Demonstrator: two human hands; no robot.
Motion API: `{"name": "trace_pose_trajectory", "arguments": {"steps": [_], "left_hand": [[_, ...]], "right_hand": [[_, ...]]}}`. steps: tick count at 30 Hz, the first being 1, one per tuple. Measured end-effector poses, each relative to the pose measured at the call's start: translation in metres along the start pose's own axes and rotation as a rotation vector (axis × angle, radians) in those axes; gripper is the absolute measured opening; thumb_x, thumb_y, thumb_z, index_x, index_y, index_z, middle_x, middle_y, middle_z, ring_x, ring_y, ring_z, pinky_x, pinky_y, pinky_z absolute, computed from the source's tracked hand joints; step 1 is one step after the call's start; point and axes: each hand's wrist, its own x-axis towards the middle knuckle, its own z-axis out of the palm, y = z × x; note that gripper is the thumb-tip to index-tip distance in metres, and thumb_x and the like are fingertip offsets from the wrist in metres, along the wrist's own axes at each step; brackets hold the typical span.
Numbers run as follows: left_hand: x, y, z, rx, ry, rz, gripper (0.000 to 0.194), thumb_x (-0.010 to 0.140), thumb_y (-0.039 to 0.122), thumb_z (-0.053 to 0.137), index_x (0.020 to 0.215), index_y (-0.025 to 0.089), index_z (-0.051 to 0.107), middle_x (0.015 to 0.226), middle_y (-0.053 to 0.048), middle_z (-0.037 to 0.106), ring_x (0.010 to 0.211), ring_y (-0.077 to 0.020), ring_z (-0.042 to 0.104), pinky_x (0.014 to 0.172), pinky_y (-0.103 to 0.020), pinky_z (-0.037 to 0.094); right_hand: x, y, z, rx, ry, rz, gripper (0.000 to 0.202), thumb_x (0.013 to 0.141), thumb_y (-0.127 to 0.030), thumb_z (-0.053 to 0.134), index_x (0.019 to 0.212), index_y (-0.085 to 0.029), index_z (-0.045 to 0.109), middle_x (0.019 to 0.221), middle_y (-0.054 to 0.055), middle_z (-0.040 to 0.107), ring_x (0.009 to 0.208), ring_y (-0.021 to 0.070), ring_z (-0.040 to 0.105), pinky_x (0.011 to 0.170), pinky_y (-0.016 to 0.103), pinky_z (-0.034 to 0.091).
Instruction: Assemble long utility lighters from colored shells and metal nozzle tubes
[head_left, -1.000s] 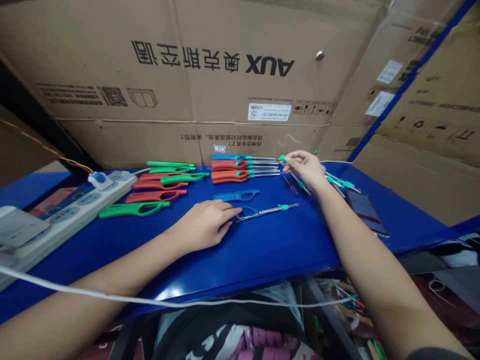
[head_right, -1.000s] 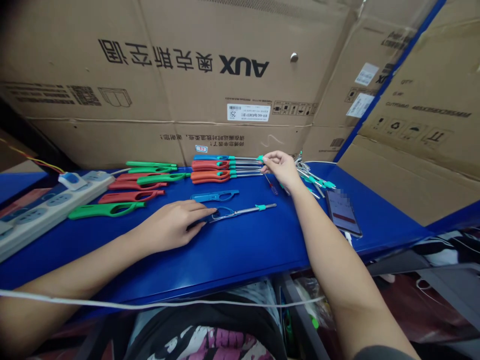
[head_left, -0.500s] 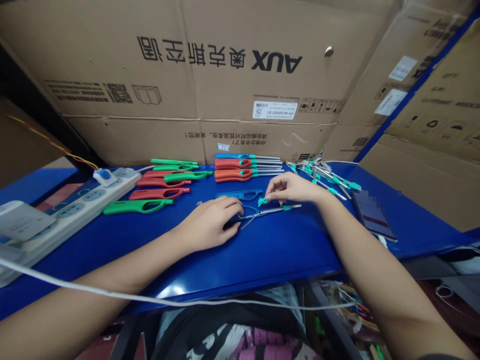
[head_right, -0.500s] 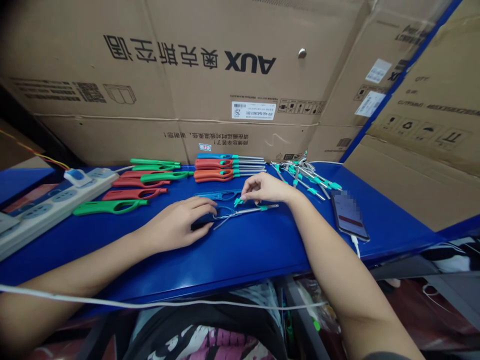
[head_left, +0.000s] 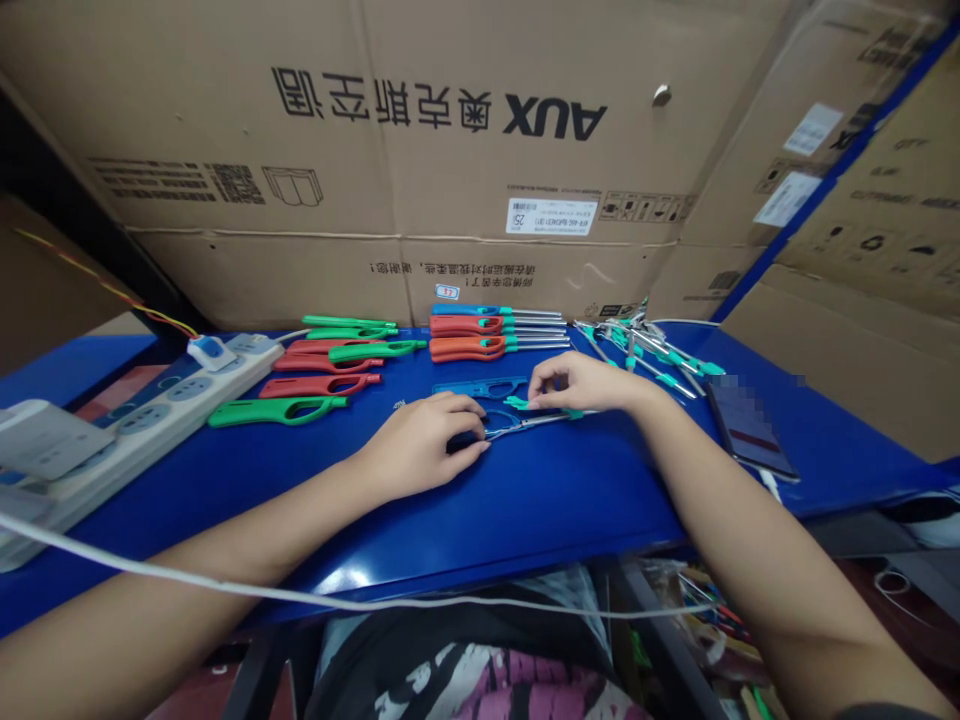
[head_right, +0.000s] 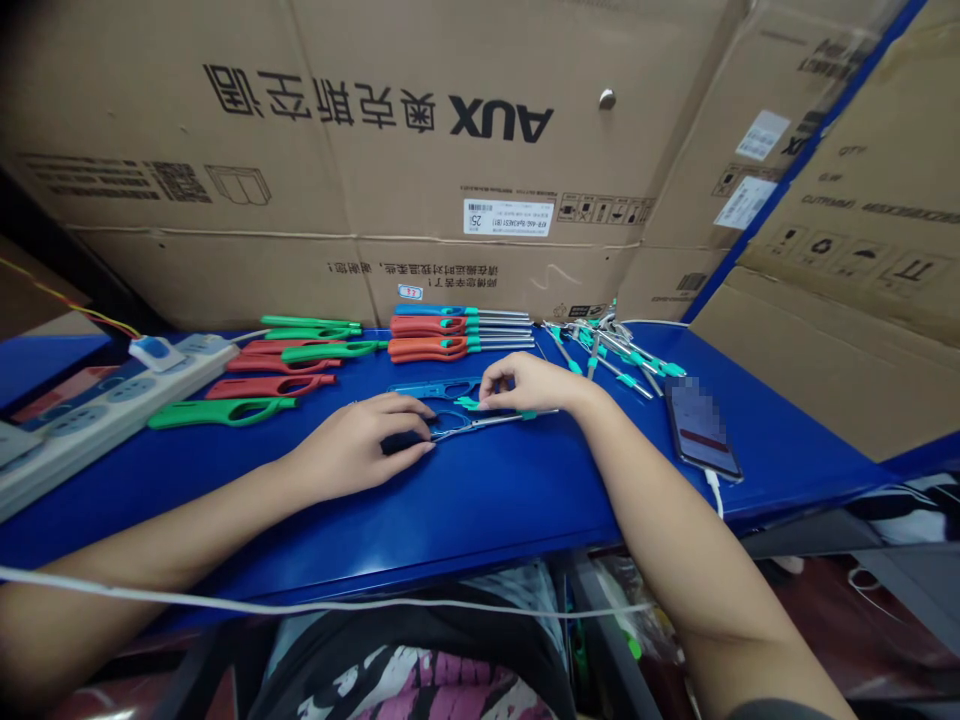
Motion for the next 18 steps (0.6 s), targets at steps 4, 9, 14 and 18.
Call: {"name": "trace_pose_trajectory", "arguments": {"steps": [4,9,14,18], "left_hand": [[0.0,-0.004,0.0,-0.083,0.03,-0.103,0.012,0.089,0.031,0.067,0.097,0.023,0.069,0.108,-0.002,0.071,0.104,-0.0219,0.066,0.088,-0.032,0.051],[0.003,-0.01,0.003,-0.208,0.043,-0.205,0.021,0.082,0.028,0.076,0.1,0.021,0.071,0.101,-0.003,0.074,0.096,-0.0212,0.068,0.085,-0.031,0.052],[0.005,-0.012,0.006,-0.272,0.056,-0.253,0.027,0.077,0.027,0.079,0.102,0.018,0.073,0.098,-0.004,0.075,0.091,-0.0212,0.069,0.085,-0.032,0.053],[0.007,-0.014,0.007,-0.306,0.063,-0.287,0.031,0.074,0.029,0.082,0.102,0.017,0.074,0.097,-0.005,0.075,0.089,-0.0211,0.069,0.084,-0.032,0.054]], "right_hand": [[0.003,-0.013,0.008,-0.003,-0.033,-0.1,0.022,0.082,-0.037,0.071,0.083,-0.015,0.072,0.079,0.002,0.068,0.067,0.0115,0.052,0.064,0.025,0.042],[0.006,-0.022,0.017,-0.065,-0.007,-0.157,0.018,0.084,-0.032,0.069,0.082,-0.014,0.071,0.079,0.003,0.067,0.067,0.0118,0.053,0.064,0.025,0.042],[0.008,-0.019,0.022,-0.07,0.025,-0.196,0.012,0.085,-0.026,0.068,0.081,-0.014,0.069,0.079,0.002,0.064,0.066,0.011,0.052,0.062,0.024,0.041],[0.011,-0.017,0.026,-0.087,0.025,-0.249,0.008,0.086,-0.022,0.067,0.083,-0.015,0.069,0.085,0.003,0.064,0.071,0.0122,0.055,0.065,0.025,0.043]]}}
